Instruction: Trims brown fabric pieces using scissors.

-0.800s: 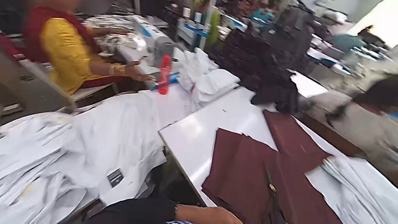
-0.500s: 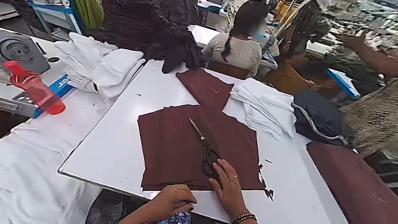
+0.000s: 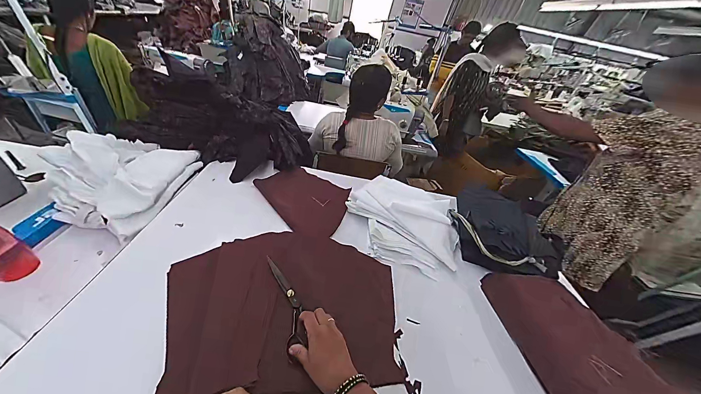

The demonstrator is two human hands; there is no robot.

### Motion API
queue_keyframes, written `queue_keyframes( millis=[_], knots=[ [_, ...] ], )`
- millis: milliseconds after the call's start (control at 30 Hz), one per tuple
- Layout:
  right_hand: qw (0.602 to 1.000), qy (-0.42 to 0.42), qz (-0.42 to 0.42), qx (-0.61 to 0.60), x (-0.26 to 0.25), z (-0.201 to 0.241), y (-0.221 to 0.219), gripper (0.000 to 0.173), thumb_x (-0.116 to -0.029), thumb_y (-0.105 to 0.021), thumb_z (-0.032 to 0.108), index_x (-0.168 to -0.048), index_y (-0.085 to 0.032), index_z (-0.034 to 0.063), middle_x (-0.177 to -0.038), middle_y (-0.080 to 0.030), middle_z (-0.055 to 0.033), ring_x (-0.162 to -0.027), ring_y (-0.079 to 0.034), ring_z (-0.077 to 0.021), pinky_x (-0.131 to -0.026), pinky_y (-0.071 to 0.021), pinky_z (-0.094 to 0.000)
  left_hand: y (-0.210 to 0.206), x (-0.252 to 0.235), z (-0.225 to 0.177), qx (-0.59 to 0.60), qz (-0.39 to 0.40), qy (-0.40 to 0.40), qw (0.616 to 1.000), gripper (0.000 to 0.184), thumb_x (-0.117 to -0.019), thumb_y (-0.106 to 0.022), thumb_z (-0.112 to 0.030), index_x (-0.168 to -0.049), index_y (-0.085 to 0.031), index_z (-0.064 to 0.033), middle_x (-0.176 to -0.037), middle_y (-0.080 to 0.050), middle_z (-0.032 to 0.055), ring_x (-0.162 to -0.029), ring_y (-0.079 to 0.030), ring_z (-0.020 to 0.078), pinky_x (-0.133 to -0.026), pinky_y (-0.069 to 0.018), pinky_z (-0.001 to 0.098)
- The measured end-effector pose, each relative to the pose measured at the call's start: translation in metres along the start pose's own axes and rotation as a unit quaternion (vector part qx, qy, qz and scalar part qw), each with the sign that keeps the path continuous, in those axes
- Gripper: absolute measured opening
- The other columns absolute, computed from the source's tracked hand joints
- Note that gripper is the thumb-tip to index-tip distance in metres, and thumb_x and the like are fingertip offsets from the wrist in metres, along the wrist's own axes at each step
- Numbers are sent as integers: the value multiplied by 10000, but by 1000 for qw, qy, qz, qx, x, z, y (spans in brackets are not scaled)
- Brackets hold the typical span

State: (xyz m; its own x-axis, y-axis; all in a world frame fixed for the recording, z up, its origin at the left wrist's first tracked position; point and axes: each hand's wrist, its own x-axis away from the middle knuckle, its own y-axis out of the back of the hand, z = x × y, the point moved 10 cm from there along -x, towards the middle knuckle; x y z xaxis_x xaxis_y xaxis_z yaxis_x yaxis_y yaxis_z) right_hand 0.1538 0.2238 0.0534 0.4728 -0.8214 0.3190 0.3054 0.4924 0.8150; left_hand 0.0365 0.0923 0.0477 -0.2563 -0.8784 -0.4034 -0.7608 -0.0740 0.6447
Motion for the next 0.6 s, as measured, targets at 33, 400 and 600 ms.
queue_keyframes(
  millis=[33,400,600],
  knots=[
    [1000,-11,19,8,-2,0,0,542,-976,-692,280,-1415,-530,5,-1376,-548,-242,-1284,-548,-398,-1053,-477,-496,0,0,1,-7,-3,8,1000,213,-954,-618,-120,-953,-759,40,-921,-754,187,-836,-743,284,-795,-602,408],
    [983,-24,111,-142,-41,-36,10,351,-979,-670,264,-1175,-637,-25,-1021,-683,-148,-856,-645,-233,-781,-523,-427,12,3,25,154,-121,138,971,293,-953,-613,-145,-1117,-704,80,-1039,-741,122,-865,-705,149,-796,-586,330],
    [879,25,103,-464,1,-64,8,160,-916,-583,0,-1068,-540,21,-699,-644,-8,-510,-584,-56,-463,-462,-182,178,58,61,435,-559,214,673,526,-1116,-136,-449,-1535,-222,-143,-1341,-611,45,-1094,-687,160,-870,-578,330]
  ],
)
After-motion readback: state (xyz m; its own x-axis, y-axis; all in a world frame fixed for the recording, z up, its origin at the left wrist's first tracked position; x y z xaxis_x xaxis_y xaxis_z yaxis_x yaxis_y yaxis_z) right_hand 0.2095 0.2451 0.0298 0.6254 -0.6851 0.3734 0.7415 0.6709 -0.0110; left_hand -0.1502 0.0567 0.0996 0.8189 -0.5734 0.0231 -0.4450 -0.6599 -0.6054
